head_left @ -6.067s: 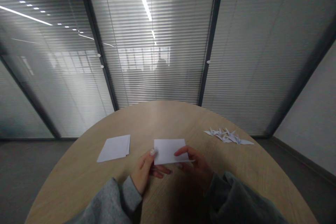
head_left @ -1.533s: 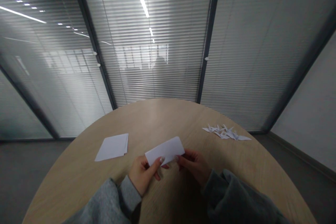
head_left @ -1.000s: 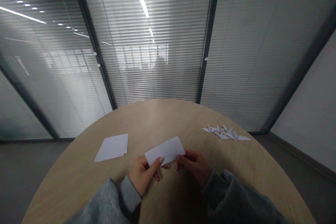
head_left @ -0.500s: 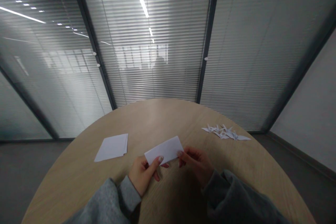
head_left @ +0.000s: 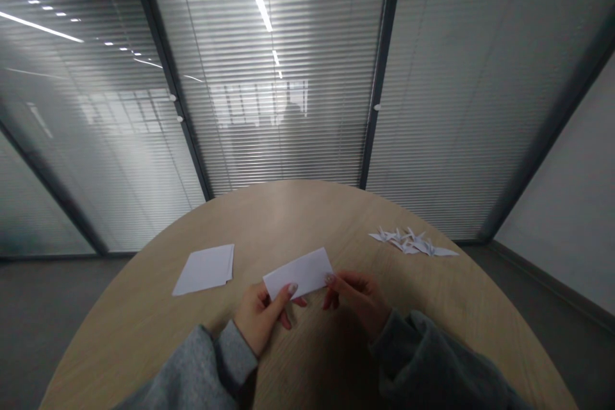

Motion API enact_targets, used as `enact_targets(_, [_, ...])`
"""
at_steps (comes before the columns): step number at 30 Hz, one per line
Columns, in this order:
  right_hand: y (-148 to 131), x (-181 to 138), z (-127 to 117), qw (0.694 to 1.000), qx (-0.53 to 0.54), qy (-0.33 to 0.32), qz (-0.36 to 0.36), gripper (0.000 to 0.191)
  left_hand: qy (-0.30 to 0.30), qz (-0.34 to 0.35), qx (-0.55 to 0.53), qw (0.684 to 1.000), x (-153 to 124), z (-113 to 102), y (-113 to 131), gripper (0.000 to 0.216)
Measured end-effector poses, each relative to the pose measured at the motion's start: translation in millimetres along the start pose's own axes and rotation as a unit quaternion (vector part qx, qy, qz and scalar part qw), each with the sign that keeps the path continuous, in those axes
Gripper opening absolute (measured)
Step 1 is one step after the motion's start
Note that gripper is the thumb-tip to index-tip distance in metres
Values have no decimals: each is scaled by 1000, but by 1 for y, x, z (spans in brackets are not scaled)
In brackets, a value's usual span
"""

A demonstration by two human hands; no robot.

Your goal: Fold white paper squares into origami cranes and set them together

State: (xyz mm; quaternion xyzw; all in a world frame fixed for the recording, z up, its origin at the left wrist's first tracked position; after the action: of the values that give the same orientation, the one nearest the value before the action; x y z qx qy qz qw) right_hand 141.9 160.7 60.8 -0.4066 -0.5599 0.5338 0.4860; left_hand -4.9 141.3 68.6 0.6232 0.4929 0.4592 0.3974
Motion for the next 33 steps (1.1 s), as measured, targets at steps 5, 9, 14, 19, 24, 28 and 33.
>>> enact_targets(5, [2, -1, 5, 1000, -8, -12, -4, 48, -13, -7, -8, 1000, 0, 3, -4, 55])
enact_targets(9, [5, -3, 8, 999, -26, -25, -13, 44, -33, -1, -1, 999, -1, 7, -5, 54])
enact_targets(14, [1, -4, 7, 997, -59, -16, -47, 40, -43, -23, -27, 998, -3, 9, -4, 48])
enact_targets(19, [-4, -7, 10, 994, -90, -17, -61, 37, -47, -38, -40, 997, -4, 11, -2, 35])
enact_targets(24, [-7, -9, 12, 993, -91, -18, -68, 35, -34, -37, -31, 998, -3, 10, -2, 34])
enact_targets(28, [-9, -10, 12, 993, -91, -18, -69, 34, -24, -36, -14, 999, -3, 8, -3, 36])
enact_targets(33, [-13, -10, 14, 991, -101, -17, -80, 38, -17, -30, -25, 999, -2, 8, -2, 37])
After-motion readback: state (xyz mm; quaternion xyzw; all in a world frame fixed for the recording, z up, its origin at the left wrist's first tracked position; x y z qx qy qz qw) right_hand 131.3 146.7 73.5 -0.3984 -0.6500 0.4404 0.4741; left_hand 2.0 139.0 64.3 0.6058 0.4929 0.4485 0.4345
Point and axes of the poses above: each hand's wrist, its own x-axis towards the middle knuckle, its own z-axis out of the palm, y = z × x, the point moved 9 cm from there along x, towards the middle knuckle, and after that the axes turned 4 degrees about y, right-handed, at the moved point
